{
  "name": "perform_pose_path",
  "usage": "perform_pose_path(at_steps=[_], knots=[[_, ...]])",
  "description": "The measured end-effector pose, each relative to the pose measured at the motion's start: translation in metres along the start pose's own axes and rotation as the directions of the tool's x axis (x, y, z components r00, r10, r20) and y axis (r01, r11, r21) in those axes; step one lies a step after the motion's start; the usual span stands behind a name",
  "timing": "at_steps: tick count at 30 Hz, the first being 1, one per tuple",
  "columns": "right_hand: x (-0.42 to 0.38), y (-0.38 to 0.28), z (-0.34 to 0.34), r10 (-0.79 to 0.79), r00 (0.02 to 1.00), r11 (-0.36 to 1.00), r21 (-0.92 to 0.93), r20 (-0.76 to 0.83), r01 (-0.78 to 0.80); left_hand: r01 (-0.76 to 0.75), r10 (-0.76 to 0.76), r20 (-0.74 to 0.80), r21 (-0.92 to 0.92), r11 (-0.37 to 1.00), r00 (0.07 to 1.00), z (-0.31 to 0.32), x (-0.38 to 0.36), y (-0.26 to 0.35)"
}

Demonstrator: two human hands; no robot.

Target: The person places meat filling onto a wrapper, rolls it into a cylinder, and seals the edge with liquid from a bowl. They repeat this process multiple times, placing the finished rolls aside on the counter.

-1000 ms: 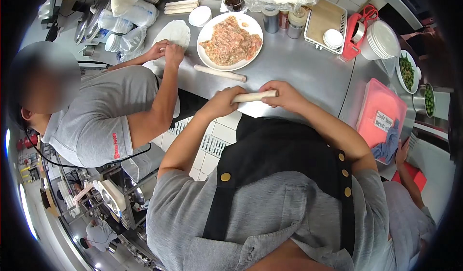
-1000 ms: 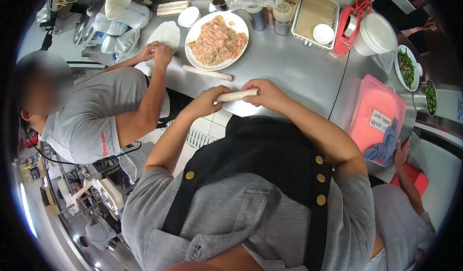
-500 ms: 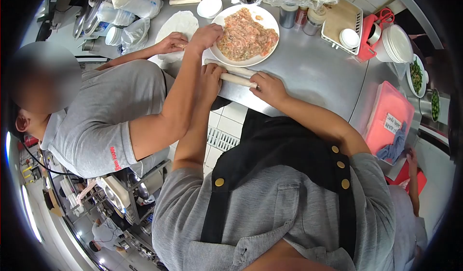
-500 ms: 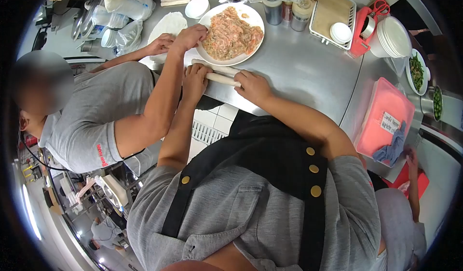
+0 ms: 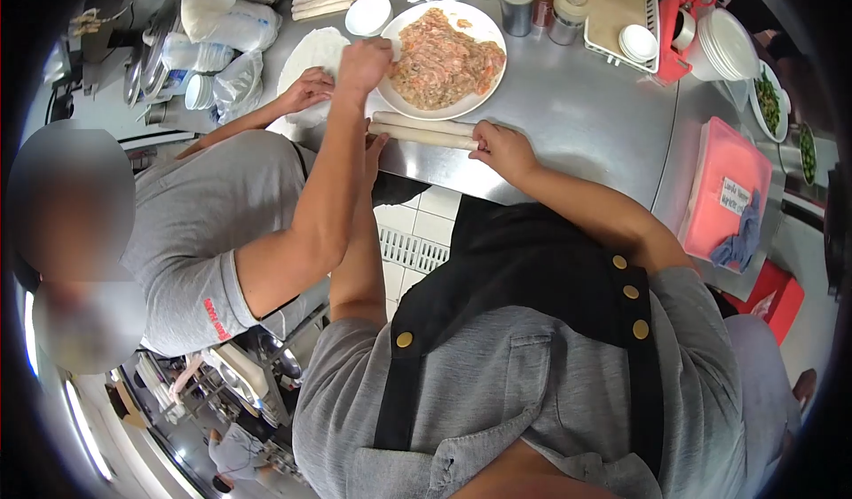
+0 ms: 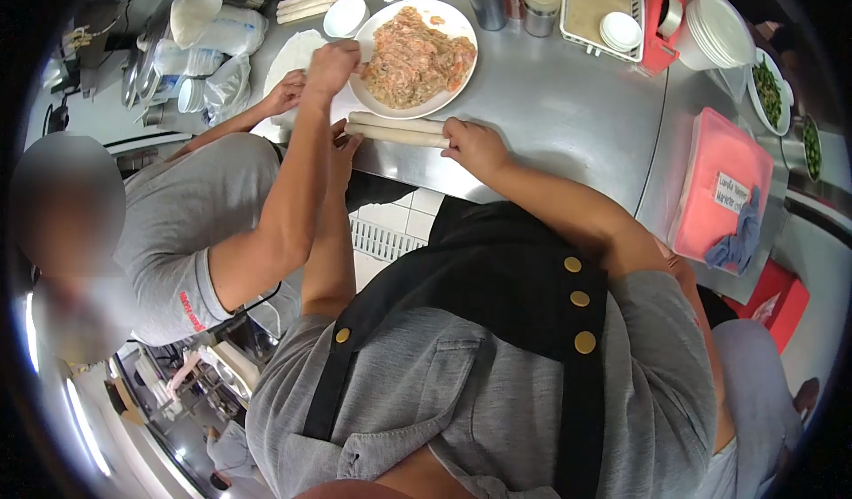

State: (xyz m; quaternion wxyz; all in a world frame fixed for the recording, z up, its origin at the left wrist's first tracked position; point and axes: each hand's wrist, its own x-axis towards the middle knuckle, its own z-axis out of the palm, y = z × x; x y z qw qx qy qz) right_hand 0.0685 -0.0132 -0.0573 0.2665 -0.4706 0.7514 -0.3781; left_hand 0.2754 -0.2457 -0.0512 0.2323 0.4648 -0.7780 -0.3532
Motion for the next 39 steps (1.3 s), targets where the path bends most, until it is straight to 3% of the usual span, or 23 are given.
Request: perform_pose_path(at_steps=[4, 6, 8, 9, 10, 12, 14, 17, 18, 22, 24, 26, 27, 29, 35, 39], knots=[[0.003, 0.005, 0.004, -0.042, 0.999, 0.998, -0.046, 0.001, 0.042, 0.171, -0.167, 0.05, -0.078, 0.982, 0.985, -0.006, -0.002, -0.005], [0.003, 0.016, 0.007, -0.114, 0.993, 0.992, -0.05, 0.012, 0.115, 0.011, -0.011, 0.008, -0.04, 0.999, 1.0, 0.002, 0.002, -0.034], [-0.004, 0.015, -0.003, -0.174, 0.985, 0.982, -0.072, 0.006, 0.174, 0.078, -0.084, -0.039, -0.137, 0.987, 0.996, 0.007, -0.009, -0.016], [-0.01, 0.011, -0.014, -0.169, 0.986, 0.983, -0.08, 0.002, 0.168, 0.024, -0.049, -0.167, -0.148, 0.989, 0.985, 0.017, -0.011, -0.022], [-0.015, 0.004, -0.026, -0.17, 0.986, 0.982, -0.083, -0.001, 0.169, -0.039, 0.088, -0.295, 0.169, 0.985, 0.951, 0.022, -0.016, -0.019], [-0.027, 0.005, -0.052, -0.171, 0.984, 0.983, -0.075, -0.041, 0.168, -0.111, 0.169, -0.335, 0.186, 0.976, 0.927, 0.033, -0.033, 0.018], [-0.042, 0.013, -0.075, -0.048, 0.985, 0.999, -0.016, -0.163, 0.046, -0.175, 0.161, -0.151, -0.08, 0.981, 0.975, 0.057, -0.048, 0.061], [-0.061, 0.021, -0.107, 0.071, 0.961, 0.997, 0.038, -0.269, -0.063, -0.513, 0.504, -0.093, -0.187, 0.838, 0.858, 0.086, -0.043, 0.161], [-0.068, 0.024, -0.116, 0.152, 0.935, 0.987, 0.092, -0.319, -0.129, -0.57, 0.56, -0.108, -0.171, 0.803, 0.821, 0.092, -0.033, 0.195], [-0.092, 0.034, -0.142, 0.211, 0.877, 0.974, 0.168, -0.432, -0.152, -0.78, 0.77, -0.137, -0.037, 0.625, 0.624, 0.113, 0.035, 0.294], [-0.105, 0.037, -0.155, 0.279, 0.823, 0.949, 0.271, -0.495, -0.159, -0.751, 0.749, -0.063, -0.01, 0.66, 0.66, 0.126, 0.066, 0.321], [-0.119, 0.046, -0.164, 0.259, 0.797, 0.951, 0.287, -0.546, -0.113, -0.844, 0.844, 0.05, 0.095, 0.528, 0.533, 0.135, 0.092, 0.341], [-0.126, 0.049, -0.169, 0.263, 0.762, 0.945, 0.319, -0.592, -0.079, -0.848, 0.849, 0.045, 0.098, 0.52, 0.526, 0.138, 0.101, 0.346], [-0.142, 0.056, -0.18, 0.266, 0.722, 0.936, 0.349, -0.638, -0.037, -0.871, 0.842, 0.224, 0.157, 0.466, 0.491, 0.143, 0.115, 0.351], [-0.181, 0.08, -0.203, 0.384, 0.585, 0.894, 0.445, -0.715, -0.043, -0.887, 0.805, 0.375, 0.155, 0.435, 0.46, 0.136, 0.135, 0.362], [-0.184, 0.089, -0.208, 0.4, 0.57, 0.876, 0.482, -0.718, -0.009, -0.903, 0.798, 0.43, 0.122, 0.412, 0.422, 0.132, 0.147, 0.364]])
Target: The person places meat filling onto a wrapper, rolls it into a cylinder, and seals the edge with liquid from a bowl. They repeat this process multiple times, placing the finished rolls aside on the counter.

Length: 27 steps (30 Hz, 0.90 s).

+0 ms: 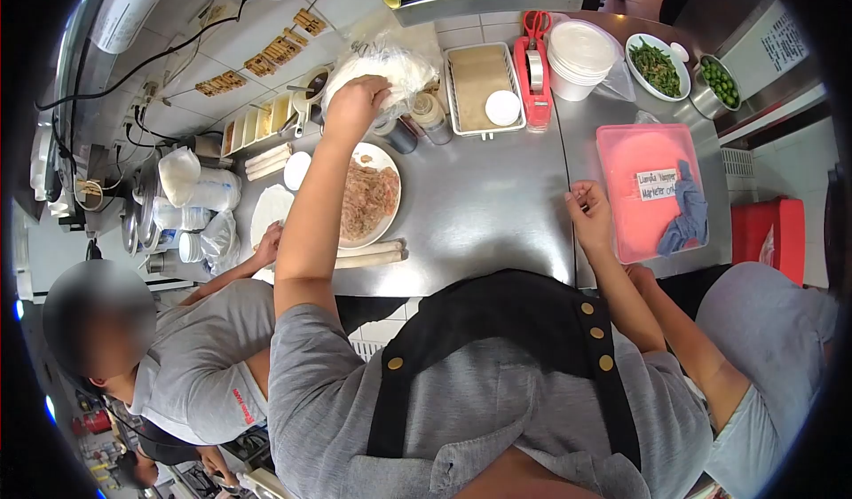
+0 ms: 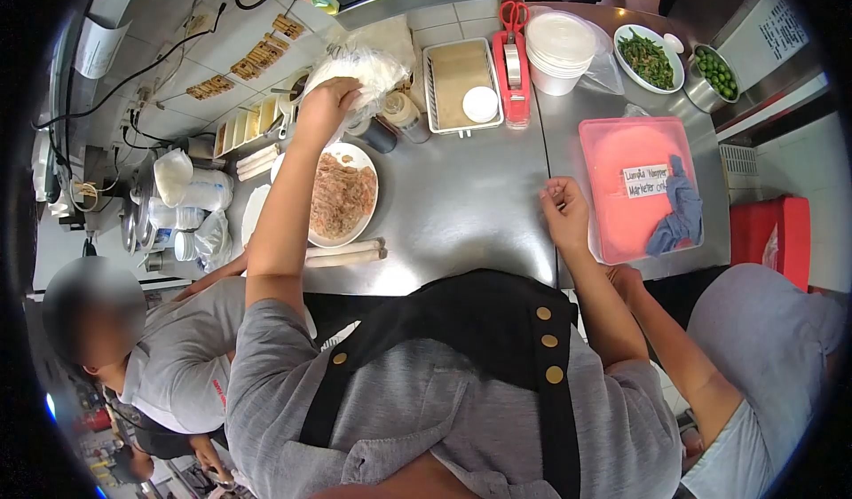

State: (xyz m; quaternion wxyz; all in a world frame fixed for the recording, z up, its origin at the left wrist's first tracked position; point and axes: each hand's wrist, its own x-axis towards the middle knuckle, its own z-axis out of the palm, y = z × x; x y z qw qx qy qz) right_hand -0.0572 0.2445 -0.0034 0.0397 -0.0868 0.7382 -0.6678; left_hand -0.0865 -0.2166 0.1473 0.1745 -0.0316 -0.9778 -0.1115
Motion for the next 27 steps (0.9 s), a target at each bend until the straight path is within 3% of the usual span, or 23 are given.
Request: perform_pose_path(at_steps=[5, 7, 8, 12, 14, 15, 17, 21, 23, 25, 26, 27], knots=[[0.008, -0.002, 0.014, 0.048, 0.995, 0.996, 0.071, 0.082, -0.054, 0.064, -0.055, 0.067, -0.142, 0.988, 0.996, -0.004, 0.009, -0.026], [0.011, -0.003, 0.021, 0.043, 0.993, 0.996, 0.071, 0.112, -0.051, 0.395, -0.342, 0.201, -0.37, 0.841, 0.918, -0.009, 0.014, -0.033], [0.012, -0.006, 0.026, 0.031, 0.992, 0.997, 0.063, 0.125, -0.039, 0.437, -0.407, 0.171, -0.462, 0.771, 0.897, -0.013, 0.016, -0.037], [0.017, -0.019, 0.037, 0.039, 0.983, 0.997, 0.053, 0.181, -0.049, 0.342, -0.452, 0.002, -0.656, 0.673, 0.892, -0.039, 0.033, -0.05], [0.021, -0.026, 0.043, 0.022, 0.98, 0.999, 0.036, 0.197, -0.029, 0.293, -0.405, -0.26, -0.38, 0.877, 0.876, -0.07, 0.045, -0.026], [0.023, -0.029, 0.047, 0.006, 0.977, 1.0, 0.015, 0.213, -0.009, 0.291, -0.404, -0.261, -0.38, 0.878, 0.877, -0.078, 0.049, -0.019], [0.027, -0.034, 0.059, -0.007, 0.97, 1.0, 0.017, 0.242, 0.003, 0.162, -0.174, -0.387, -0.062, 0.985, 0.905, -0.088, 0.053, -0.007], [0.042, -0.06, 0.1, -0.079, 0.922, 0.995, 0.091, 0.38, 0.047, 0.135, -0.139, -0.49, -0.043, 0.99, 0.86, -0.081, 0.045, 0.021], [0.058, -0.08, 0.128, -0.204, 0.843, 0.978, 0.141, 0.498, 0.153, -0.01, 0.144, -0.63, 0.212, 0.977, 0.763, -0.074, 0.038, 0.022], [0.076, -0.115, 0.154, 0.031, 0.738, 0.954, 0.201, 0.674, -0.223, -0.077, 0.255, -0.656, 0.288, 0.955, 0.71, -0.071, 0.035, 0.027], [0.087, -0.123, 0.168, 0.011, 0.746, 0.956, 0.213, 0.666, -0.203, -0.136, 0.303, -0.681, 0.289, 0.948, 0.666, -0.069, 0.031, 0.029], [0.099, -0.129, 0.181, 0.064, 0.686, 0.876, 0.288, 0.725, -0.386, -0.195, 0.35, -0.705, 0.293, 0.936, 0.617, -0.068, 0.028, 0.033]])
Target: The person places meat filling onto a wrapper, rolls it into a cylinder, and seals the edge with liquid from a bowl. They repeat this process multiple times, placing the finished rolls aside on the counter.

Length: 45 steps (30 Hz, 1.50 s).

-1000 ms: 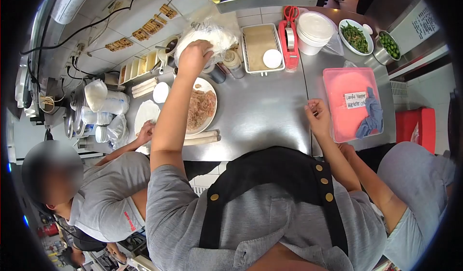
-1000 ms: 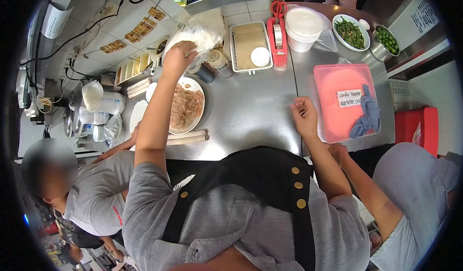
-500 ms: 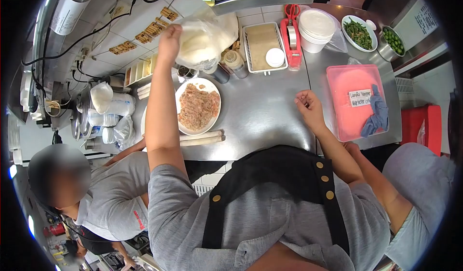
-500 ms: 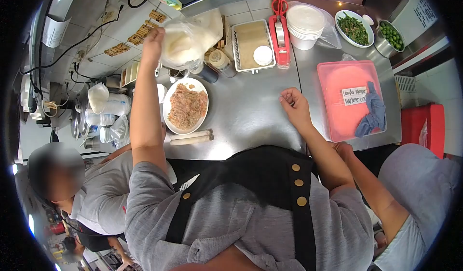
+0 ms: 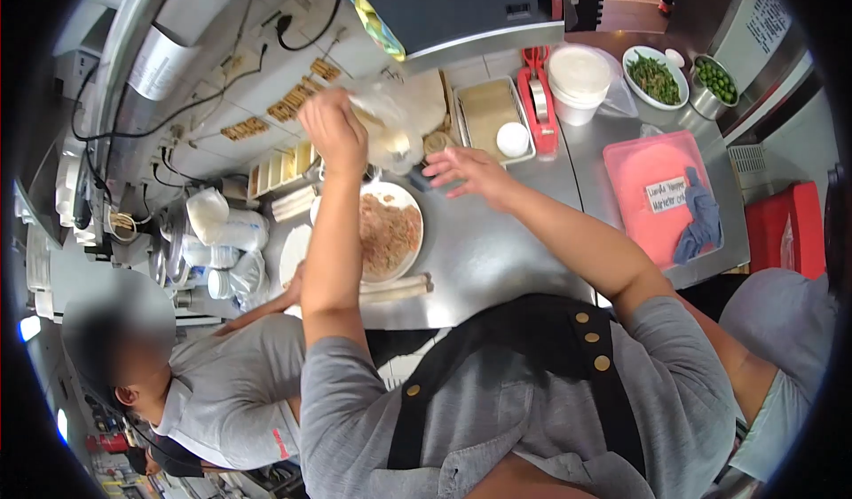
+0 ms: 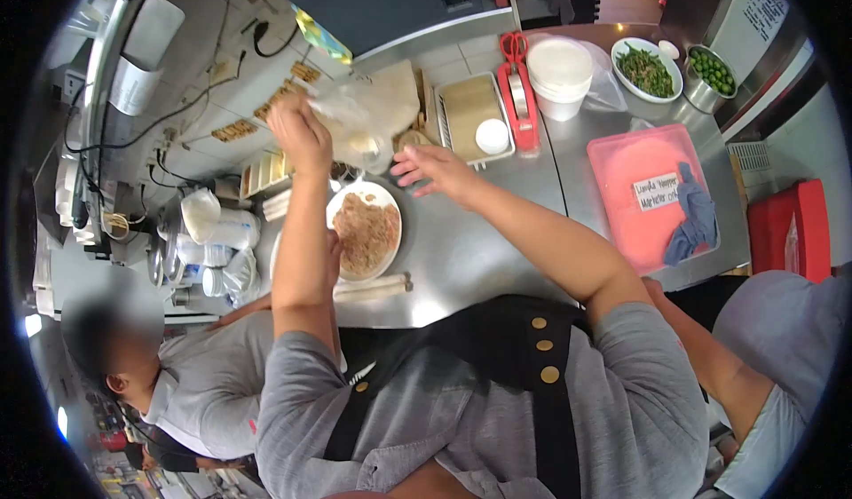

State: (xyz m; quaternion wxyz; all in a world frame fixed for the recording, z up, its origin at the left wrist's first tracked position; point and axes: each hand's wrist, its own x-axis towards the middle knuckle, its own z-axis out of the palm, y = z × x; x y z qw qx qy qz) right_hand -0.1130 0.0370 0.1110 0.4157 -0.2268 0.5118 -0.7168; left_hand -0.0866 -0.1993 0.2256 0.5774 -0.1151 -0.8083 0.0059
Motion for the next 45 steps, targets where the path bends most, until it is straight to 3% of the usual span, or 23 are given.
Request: perform_pose_path(at_steps=[1, 4, 5, 9, 10, 12, 14, 17, 20, 22, 24, 26, 27, 29, 30, 32, 33, 35, 37, 38, 39, 42, 45], knots=[[0.015, -0.008, 0.005, 0.077, 0.995, 0.977, 0.191, 0.07, -0.089, -0.011, 0.012, 0.015, -0.015, 1.0, 1.0, -0.006, -0.002, 0.008], [0.035, -0.03, 0.03, 0.078, 0.978, 0.885, 0.438, 0.195, -0.158, -0.024, 0.024, 0.002, -0.127, 0.992, 1.0, -0.035, -0.007, 0.049], [0.032, -0.038, 0.04, -0.003, 0.982, 0.812, 0.573, 0.189, -0.108, -0.006, 0.008, 0.012, -0.159, 0.987, 1.0, -0.047, -0.006, 0.065], [0.017, -0.039, 0.067, 0.159, 0.98, 0.658, 0.728, 0.116, -0.193, 0.129, -0.125, 0.033, -0.169, 0.977, 0.992, -0.095, -0.009, 0.108], [0.003, -0.047, 0.074, 0.167, 0.979, 0.658, 0.726, 0.119, -0.2, 0.161, -0.161, 0.012, -0.168, 0.973, 0.987, -0.105, -0.01, 0.112], [-0.026, -0.067, 0.088, 0.402, 0.912, 0.703, 0.611, 0.08, -0.363, 0.208, -0.22, -0.038, -0.204, 0.957, 0.975, -0.119, -0.007, 0.112], [-0.046, -0.078, 0.096, 0.422, 0.899, 0.712, 0.571, 0.117, -0.409, 0.219, -0.232, -0.078, -0.151, 0.964, 0.97, -0.127, 0.005, 0.107], [-0.057, -0.074, 0.108, 0.19, 0.978, 0.905, 0.371, 0.083, -0.207, 0.412, -0.411, 0.035, -0.01, 0.911, 0.911, -0.129, 0.029, 0.086], [-0.005, -0.068, 0.112, 0.01, 0.994, 0.972, 0.231, 0.113, -0.036, 0.536, -0.533, 0.056, -0.103, 0.838, 0.844, -0.115, 0.046, 0.068], [0.063, -0.076, 0.095, -0.114, 0.976, 0.978, 0.193, 0.184, 0.078, 0.488, -0.494, 0.045, -0.259, 0.834, 0.868, -0.095, 0.057, 0.062], [0.11, -0.084, 0.078, -0.291, 0.942, 0.939, 0.239, 0.167, 0.248, 0.515, -0.485, 0.191, -0.173, 0.839, 0.854, -0.078, 0.067, 0.063], [0.144, -0.076, 0.056, -0.204, 0.979, 0.916, 0.355, 0.009, 0.188, 0.569, -0.515, 0.349, -0.069, 0.819, 0.783, -0.049, 0.055, 0.046], [0.155, -0.063, 0.043, -0.197, 0.98, 0.917, 0.358, 0.016, 0.179, 0.671, -0.562, 0.418, -0.178, 0.719, 0.713, -0.032, 0.04, 0.035], [0.164, -0.039, 0.014, 0.085, 0.964, 0.787, 0.611, -0.251, 0.09, 0.874, -0.634, 0.646, -0.11, 0.473, 0.425, 0.009, -0.008, -0.005], [0.156, -0.036, 0.008, 0.089, 0.963, 0.788, 0.61, -0.255, 0.088, 0.876, -0.634, 0.649, -0.111, 0.469, 0.421, 0.019, -0.027, -0.013], [0.133, -0.032, 0.004, 0.031, 0.963, 0.822, 0.555, -0.269, 0.128, 0.977, -0.62, 0.782, -0.179, -0.113, 0.071, 0.034, -0.05, -0.021], [0.125, -0.029, 0.006, 0.034, 0.961, 0.821, 0.556, -0.275, 0.13, 0.964, -0.585, 0.811, -0.176, -0.198, 0.028, 0.034, -0.053, -0.024], [0.114, -0.027, 0.006, -0.127, 0.975, 0.977, 0.148, -0.18, 0.155, 0.957, -0.568, 0.819, -0.225, -0.184, 0.084, 0.037, -0.053, -0.021], [0.114, -0.026, 0.012, -0.233, 0.938, 0.966, 0.049, -0.256, 0.254, 0.946, -0.555, 0.82, -0.276, -0.168, 0.141, 0.034, -0.051, -0.015], [0.117, -0.022, 0.013, -0.336, 0.887, 0.94, -0.053, -0.316, 0.337, 0.933, -0.483, 0.842, -0.338, -0.127, 0.239, 0.028, -0.044, -0.007], [0.121, -0.022, 0.007, -0.284, 0.913, 0.956, -0.01, -0.293, 0.294, 0.911, -0.406, 0.851, -0.401, -0.093, 0.333, 0.025, -0.039, -0.003], [0.131, -0.021, 0.0, -0.186, 0.884, 0.969, 0.068, -0.43, 0.237, 0.972, -0.456, 0.861, -0.228, 0.051, 0.226, 0.024, -0.038, -0.012], [0.143, -0.016, -0.004, -0.3, 0.859, 0.952, -0.066, -0.414, 0.3, 0.972, -0.511, 0.84, -0.234, -0.039, 0.182, 0.03, -0.039, -0.028]])
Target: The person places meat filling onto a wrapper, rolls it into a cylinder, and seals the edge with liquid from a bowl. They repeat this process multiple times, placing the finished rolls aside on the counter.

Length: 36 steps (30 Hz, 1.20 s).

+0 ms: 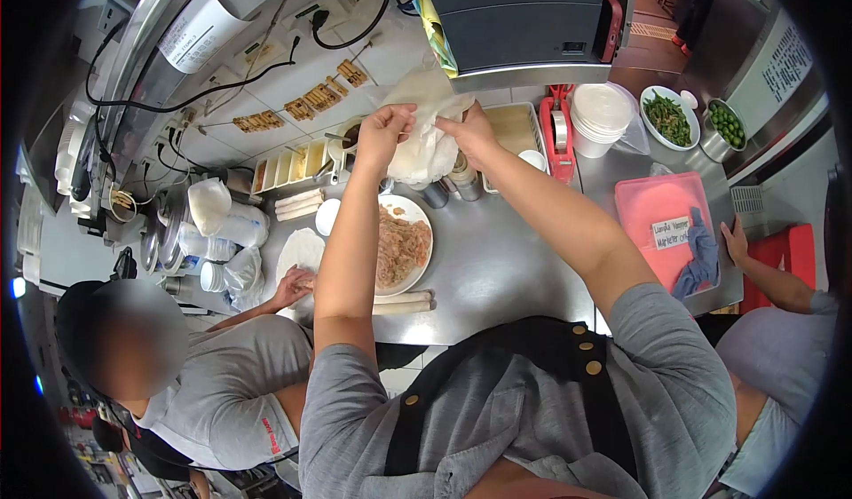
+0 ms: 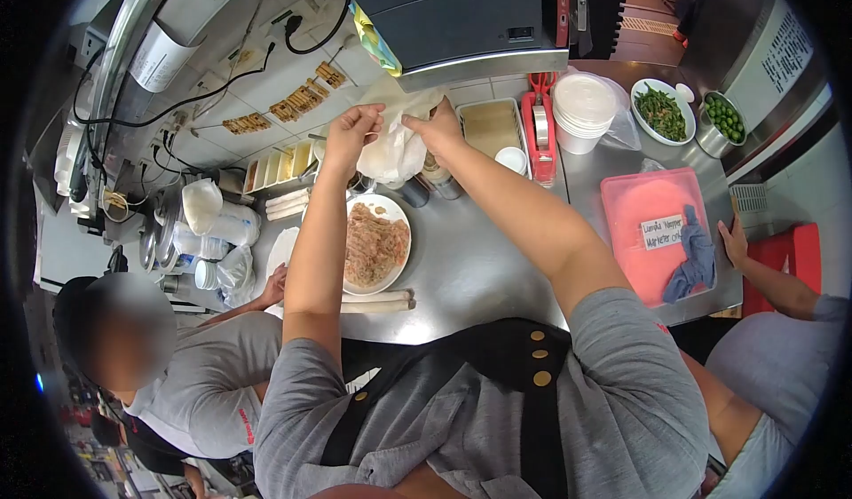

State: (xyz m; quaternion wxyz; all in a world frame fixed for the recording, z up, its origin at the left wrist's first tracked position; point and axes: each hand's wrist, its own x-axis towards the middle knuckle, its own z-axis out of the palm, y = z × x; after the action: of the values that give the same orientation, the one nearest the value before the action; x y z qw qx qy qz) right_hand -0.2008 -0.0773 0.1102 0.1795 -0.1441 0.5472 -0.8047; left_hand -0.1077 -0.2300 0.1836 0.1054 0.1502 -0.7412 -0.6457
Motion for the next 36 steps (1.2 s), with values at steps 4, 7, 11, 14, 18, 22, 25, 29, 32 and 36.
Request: perform_pose_path(at_steps=[4, 7, 11, 14, 18, 22, 25, 29, 32, 36], knots=[[0.008, 0.001, 0.008, -0.062, 0.998, 0.991, -0.115, 0.027, 0.065, -0.262, 0.316, -0.036, 0.478, 0.839, 0.948, 0.02, 0.001, 0.005], [0.025, 0.001, 0.015, -0.041, 0.993, 0.993, -0.102, 0.109, 0.052, -0.193, 0.205, 0.039, 0.542, 0.818, 0.978, 0.015, 0.009, 0.014], [0.082, 0.021, 0.011, -0.081, 0.995, 0.907, -0.411, 0.05, 0.095, -0.241, 0.283, -0.575, 0.15, 0.959, 0.768, -0.014, 0.013, 0.016], [0.085, 0.014, -0.004, -0.068, 0.981, 0.895, -0.445, -0.182, -0.02, -0.485, 0.143, -0.667, -0.361, 0.796, 0.731, -0.047, -0.01, 0.027], [0.065, 0.009, -0.018, -0.305, 0.902, 0.689, -0.724, -0.305, -0.012, -0.436, 0.051, -0.543, -0.61, 0.661, 0.838, -0.069, -0.078, 0.072], [-0.012, -0.024, -0.012, -0.387, 0.909, 0.684, -0.709, -0.158, 0.168, -0.317, 0.098, -0.35, -0.649, 0.692, 0.931, -0.085, -0.112, 0.061], [-0.086, -0.047, -0.008, -0.473, 0.858, 0.792, -0.329, 0.201, 0.513, -0.089, 0.141, 0.011, -0.729, 0.679, 0.99, -0.049, -0.134, 0.06], [-0.117, -0.076, -0.042, -0.022, 0.875, 0.993, -0.094, 0.484, 0.077, -0.026, 0.076, 0.064, -0.562, 0.827, 0.995, 0.0, -0.151, 0.046], [-0.101, -0.075, -0.09, 0.12, 0.868, 0.984, -0.176, 0.482, -0.038, 0.077, -0.079, 0.001, -0.204, 0.976, 0.997, 0.009, -0.143, 0.02], [-0.102, -0.077, -0.121, 0.295, 0.843, 0.915, -0.387, 0.45, -0.114, 0.241, -0.233, 0.13, -0.052, 0.969, 0.964, 0.022, -0.13, -0.018]])
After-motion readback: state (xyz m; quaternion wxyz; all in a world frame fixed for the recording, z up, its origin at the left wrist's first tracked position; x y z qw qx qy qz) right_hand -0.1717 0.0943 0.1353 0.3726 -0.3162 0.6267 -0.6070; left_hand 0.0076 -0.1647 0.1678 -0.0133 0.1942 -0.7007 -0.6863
